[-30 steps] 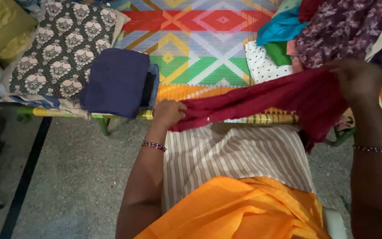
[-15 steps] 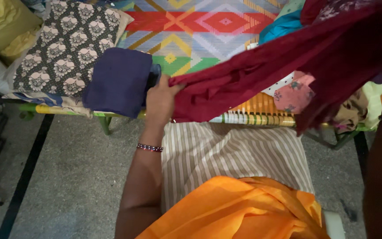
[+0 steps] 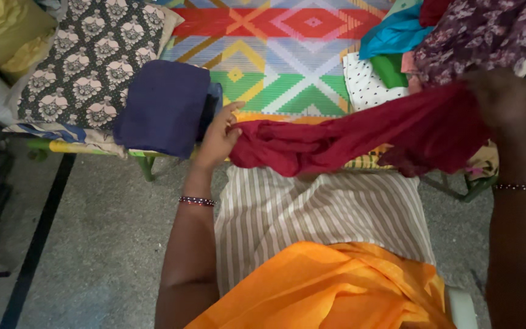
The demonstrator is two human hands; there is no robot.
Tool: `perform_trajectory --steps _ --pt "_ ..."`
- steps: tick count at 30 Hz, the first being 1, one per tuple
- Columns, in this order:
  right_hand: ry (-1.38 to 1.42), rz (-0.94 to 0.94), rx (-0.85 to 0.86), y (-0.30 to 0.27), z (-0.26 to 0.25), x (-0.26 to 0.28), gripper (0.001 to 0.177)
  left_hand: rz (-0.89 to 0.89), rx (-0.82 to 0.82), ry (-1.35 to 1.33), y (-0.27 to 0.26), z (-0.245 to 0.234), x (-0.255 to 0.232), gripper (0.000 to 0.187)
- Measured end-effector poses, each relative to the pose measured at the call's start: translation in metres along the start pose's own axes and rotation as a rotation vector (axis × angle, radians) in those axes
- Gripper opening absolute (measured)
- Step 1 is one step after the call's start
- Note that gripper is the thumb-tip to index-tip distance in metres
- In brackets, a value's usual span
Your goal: The person folds a dark blue garment and then a maroon garment by hand on a woven cot. Each item is smoothed, folded into a compact rectangle, and placed in a neat stack.
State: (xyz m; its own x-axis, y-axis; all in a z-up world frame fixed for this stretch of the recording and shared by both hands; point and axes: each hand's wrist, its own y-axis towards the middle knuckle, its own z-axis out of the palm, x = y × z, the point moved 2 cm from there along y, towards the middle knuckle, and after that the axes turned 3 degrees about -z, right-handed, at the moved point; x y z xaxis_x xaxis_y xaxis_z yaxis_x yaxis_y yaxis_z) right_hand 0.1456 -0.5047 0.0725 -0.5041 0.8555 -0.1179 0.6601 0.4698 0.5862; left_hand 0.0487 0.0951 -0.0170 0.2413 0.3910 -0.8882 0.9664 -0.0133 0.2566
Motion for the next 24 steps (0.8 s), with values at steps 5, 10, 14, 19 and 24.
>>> perform_trajectory --steps 5,10,14,19,24 --pt "0.235 0.013 0.055 -0.016 0.007 -0.005 0.015 -0.213 0.109 0.051 -0.002 0.027 0.035 0.082" --pt "0.244 0.157 0.152 -0.019 0.008 0.001 0.016 -0.267 0.506 0.222 -0.019 0.041 0.059 0.068" --pt "0.015 0.228 0.235 -0.035 0.000 -0.008 0.017 -0.272 0.508 0.295 -0.025 0.017 0.042 0.052" --pt "1.087 0.635 0.135 -0.066 0.001 -0.057 0.038 -0.400 0.441 -0.067 -0.025 -0.039 -0.016 0.046" --pt "0.589 0.375 0.121 -0.071 0.044 -0.082 0.012 -0.494 0.343 0.068 0.022 -0.050 -0.013 0.050"
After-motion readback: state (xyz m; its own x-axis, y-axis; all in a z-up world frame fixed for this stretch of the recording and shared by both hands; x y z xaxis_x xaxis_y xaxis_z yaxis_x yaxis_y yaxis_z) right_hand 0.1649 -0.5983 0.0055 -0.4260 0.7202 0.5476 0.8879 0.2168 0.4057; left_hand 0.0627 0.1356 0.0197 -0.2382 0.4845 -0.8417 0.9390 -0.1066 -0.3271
